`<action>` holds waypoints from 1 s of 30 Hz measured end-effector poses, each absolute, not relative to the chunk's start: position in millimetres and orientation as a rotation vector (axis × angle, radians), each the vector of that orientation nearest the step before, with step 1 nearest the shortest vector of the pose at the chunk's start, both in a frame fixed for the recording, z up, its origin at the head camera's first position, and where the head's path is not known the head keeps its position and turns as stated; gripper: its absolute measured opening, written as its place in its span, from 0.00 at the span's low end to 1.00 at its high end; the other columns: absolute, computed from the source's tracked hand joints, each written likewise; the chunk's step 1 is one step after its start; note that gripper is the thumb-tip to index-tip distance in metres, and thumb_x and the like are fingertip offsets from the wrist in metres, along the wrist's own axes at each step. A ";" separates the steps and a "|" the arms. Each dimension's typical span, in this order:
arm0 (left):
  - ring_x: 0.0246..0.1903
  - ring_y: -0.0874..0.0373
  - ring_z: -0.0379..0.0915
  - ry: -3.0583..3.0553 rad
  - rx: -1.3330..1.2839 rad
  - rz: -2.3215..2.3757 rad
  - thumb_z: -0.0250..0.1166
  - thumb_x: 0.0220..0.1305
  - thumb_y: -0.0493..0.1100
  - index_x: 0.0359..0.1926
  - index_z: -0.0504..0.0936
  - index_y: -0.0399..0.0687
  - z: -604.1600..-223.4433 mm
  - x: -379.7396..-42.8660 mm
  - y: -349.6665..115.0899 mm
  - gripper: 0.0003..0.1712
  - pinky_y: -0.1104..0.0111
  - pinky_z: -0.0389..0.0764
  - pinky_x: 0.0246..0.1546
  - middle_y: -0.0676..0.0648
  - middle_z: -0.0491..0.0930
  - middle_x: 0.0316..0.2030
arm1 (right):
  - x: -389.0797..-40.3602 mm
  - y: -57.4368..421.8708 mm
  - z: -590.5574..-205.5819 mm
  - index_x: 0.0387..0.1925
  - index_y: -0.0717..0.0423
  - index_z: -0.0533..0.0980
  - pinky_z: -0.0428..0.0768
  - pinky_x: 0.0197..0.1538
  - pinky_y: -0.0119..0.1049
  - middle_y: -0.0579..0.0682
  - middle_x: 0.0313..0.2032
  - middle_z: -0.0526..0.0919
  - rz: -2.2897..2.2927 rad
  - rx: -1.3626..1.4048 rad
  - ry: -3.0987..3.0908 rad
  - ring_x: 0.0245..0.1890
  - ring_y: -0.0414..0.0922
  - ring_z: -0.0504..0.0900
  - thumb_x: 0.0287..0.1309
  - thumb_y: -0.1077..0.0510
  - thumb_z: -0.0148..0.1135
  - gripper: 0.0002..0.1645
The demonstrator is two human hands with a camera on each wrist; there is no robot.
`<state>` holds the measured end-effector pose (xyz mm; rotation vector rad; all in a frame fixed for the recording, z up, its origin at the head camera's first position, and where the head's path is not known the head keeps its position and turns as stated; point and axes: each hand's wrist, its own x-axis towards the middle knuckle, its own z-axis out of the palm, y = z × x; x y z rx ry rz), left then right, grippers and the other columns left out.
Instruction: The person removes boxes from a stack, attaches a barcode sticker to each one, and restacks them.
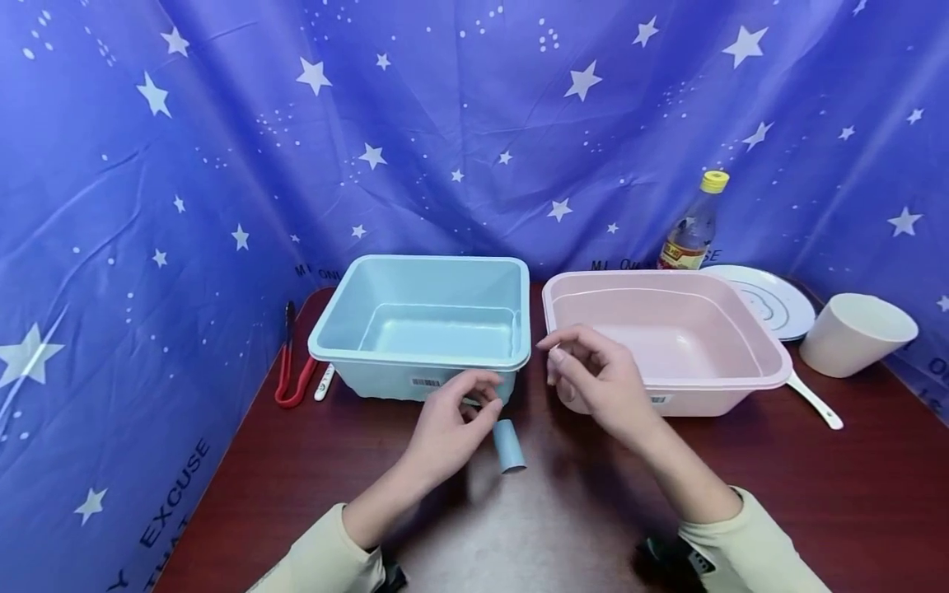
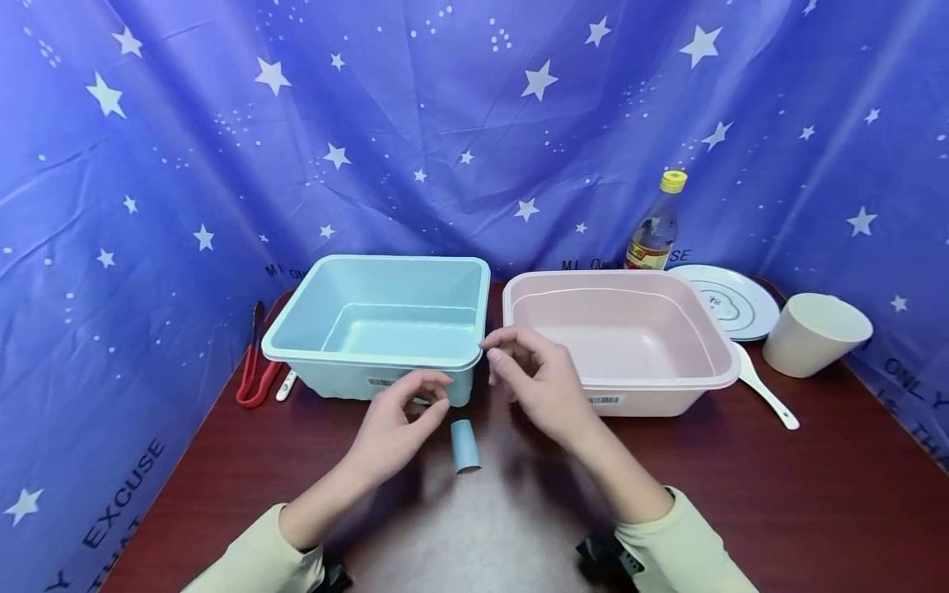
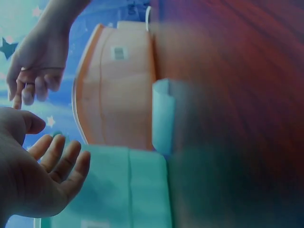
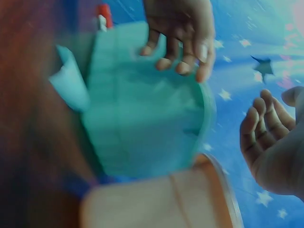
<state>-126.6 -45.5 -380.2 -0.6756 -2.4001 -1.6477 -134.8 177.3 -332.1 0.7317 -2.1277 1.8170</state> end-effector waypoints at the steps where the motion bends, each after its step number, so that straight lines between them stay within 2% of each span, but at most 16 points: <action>1: 0.39 0.59 0.78 -2.398 -0.690 -1.660 0.67 0.64 0.34 0.52 0.83 0.46 -379.0 -126.4 -41.3 0.15 0.65 0.81 0.36 0.52 0.82 0.38 | -135.6 181.7 -328.3 0.46 0.65 0.79 0.75 0.20 0.34 0.55 0.24 0.78 1.808 0.734 -2.127 0.17 0.47 0.74 0.70 0.69 0.56 0.08; 6: 0.44 0.60 0.78 -2.443 -0.809 -1.626 0.67 0.65 0.37 0.60 0.79 0.50 -375.1 -125.6 -20.5 0.22 0.63 0.82 0.40 0.53 0.82 0.46 | -141.1 211.0 -311.0 0.48 0.66 0.79 0.78 0.24 0.33 0.57 0.27 0.80 1.712 0.758 -2.191 0.19 0.45 0.77 0.68 0.71 0.55 0.11; 10: 0.51 0.60 0.76 -2.514 -0.898 -1.543 0.68 0.65 0.41 0.67 0.73 0.50 -374.6 -125.8 -6.1 0.29 0.63 0.81 0.45 0.53 0.79 0.55 | -146.4 241.4 -301.4 0.50 0.55 0.80 0.78 0.26 0.32 0.52 0.30 0.82 1.579 0.767 -2.281 0.23 0.44 0.79 0.67 0.71 0.57 0.15; 13: 0.58 0.59 0.73 -2.559 -0.924 -1.496 0.68 0.66 0.43 0.72 0.68 0.52 -376.1 -125.9 2.1 0.35 0.61 0.80 0.51 0.52 0.73 0.64 | -152.2 264.9 -296.5 0.51 0.52 0.80 0.80 0.27 0.31 0.50 0.32 0.83 1.461 0.786 -2.320 0.26 0.43 0.81 0.64 0.73 0.59 0.19; 15: 0.62 0.57 0.70 -2.590 -0.920 -1.465 0.68 0.66 0.45 0.74 0.64 0.54 -377.7 -125.9 6.4 0.39 0.59 0.77 0.57 0.52 0.67 0.69 | -154.4 279.7 -293.4 0.53 0.55 0.80 0.81 0.30 0.31 0.50 0.35 0.83 1.415 0.776 -2.348 0.30 0.42 0.82 0.63 0.74 0.60 0.20; 19: 0.69 0.54 0.63 -2.624 -0.881 -1.446 0.69 0.65 0.47 0.78 0.55 0.56 -381.2 -126.5 13.6 0.46 0.58 0.68 0.66 0.52 0.56 0.75 | -154.7 306.6 -290.3 0.57 0.58 0.77 0.80 0.39 0.27 0.47 0.42 0.83 1.346 0.673 -2.438 0.38 0.38 0.82 0.63 0.72 0.62 0.21; 22: 0.72 0.55 0.58 -2.622 -0.837 -1.473 0.70 0.65 0.49 0.80 0.49 0.56 -383.0 -127.7 19.5 0.51 0.57 0.64 0.69 0.52 0.52 0.77 | -152.8 322.8 -288.3 0.59 0.57 0.77 0.76 0.45 0.23 0.42 0.43 0.84 1.299 0.574 -2.468 0.42 0.36 0.81 0.63 0.71 0.64 0.23; 24: 0.72 0.57 0.57 -2.618 -0.797 -1.513 0.70 0.64 0.50 0.80 0.47 0.57 -383.5 -128.7 23.9 0.53 0.56 0.64 0.69 0.51 0.52 0.77 | -151.6 333.1 -286.9 0.61 0.58 0.76 0.74 0.47 0.21 0.40 0.44 0.84 1.276 0.543 -2.465 0.44 0.35 0.81 0.62 0.72 0.64 0.26; 26: 0.72 0.56 0.57 -2.604 -0.766 -1.563 0.71 0.63 0.51 0.81 0.44 0.58 -384.0 -130.6 28.3 0.56 0.55 0.65 0.68 0.50 0.53 0.76 | -149.5 344.6 -286.3 0.63 0.55 0.74 0.74 0.46 0.21 0.38 0.46 0.83 1.278 0.478 -2.493 0.45 0.35 0.80 0.62 0.71 0.65 0.29; 28: 0.72 0.56 0.58 -2.594 -0.735 -1.605 0.71 0.62 0.52 0.81 0.42 0.60 -384.6 -132.8 32.0 0.58 0.54 0.66 0.67 0.48 0.56 0.75 | -147.3 357.7 -287.7 0.67 0.51 0.71 0.72 0.47 0.20 0.37 0.51 0.80 1.287 0.406 -2.550 0.50 0.34 0.77 0.63 0.69 0.65 0.33; 30: 0.72 0.55 0.57 -2.580 -0.714 -1.648 0.72 0.61 0.52 0.81 0.40 0.62 -385.5 -135.5 35.1 0.59 0.53 0.65 0.67 0.47 0.56 0.74 | -145.6 372.0 -290.8 0.72 0.48 0.65 0.68 0.50 0.21 0.41 0.59 0.74 1.271 0.304 -2.636 0.59 0.40 0.72 0.64 0.65 0.66 0.37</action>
